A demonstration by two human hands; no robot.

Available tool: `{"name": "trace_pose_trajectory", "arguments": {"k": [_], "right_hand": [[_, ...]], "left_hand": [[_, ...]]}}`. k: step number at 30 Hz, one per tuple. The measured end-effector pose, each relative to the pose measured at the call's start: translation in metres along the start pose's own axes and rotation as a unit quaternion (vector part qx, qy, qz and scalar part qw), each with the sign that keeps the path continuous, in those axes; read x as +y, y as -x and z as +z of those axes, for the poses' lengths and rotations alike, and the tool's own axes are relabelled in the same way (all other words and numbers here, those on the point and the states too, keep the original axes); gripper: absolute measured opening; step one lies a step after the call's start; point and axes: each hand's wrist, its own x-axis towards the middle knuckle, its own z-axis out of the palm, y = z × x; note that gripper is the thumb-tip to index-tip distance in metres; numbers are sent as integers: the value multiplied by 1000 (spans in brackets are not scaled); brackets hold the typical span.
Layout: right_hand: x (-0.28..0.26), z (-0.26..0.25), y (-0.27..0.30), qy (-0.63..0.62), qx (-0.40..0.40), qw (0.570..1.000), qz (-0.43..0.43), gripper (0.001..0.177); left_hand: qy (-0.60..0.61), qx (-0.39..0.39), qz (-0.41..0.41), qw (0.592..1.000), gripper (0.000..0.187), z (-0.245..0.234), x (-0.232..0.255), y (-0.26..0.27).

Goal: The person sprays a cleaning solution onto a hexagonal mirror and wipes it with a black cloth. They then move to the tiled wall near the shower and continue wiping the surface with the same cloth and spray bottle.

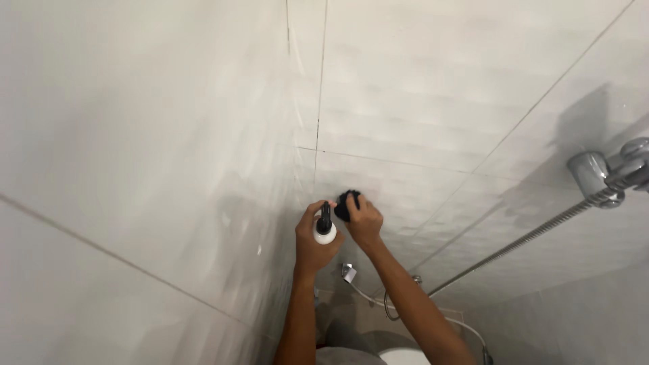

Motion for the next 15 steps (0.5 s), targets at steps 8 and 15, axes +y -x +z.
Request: {"name": "trace_pose_trajectory", "arguments": {"k": [8,15], "right_hand": [[6,-22,-62,-13,73,997,-9,53],[18,-17,-38,-33,118,992,30,55]], "left_hand": [[4,-9,-17,1000,60,9,-2,-1],[3,1,-10,1000,60,7,-3,0]]}}
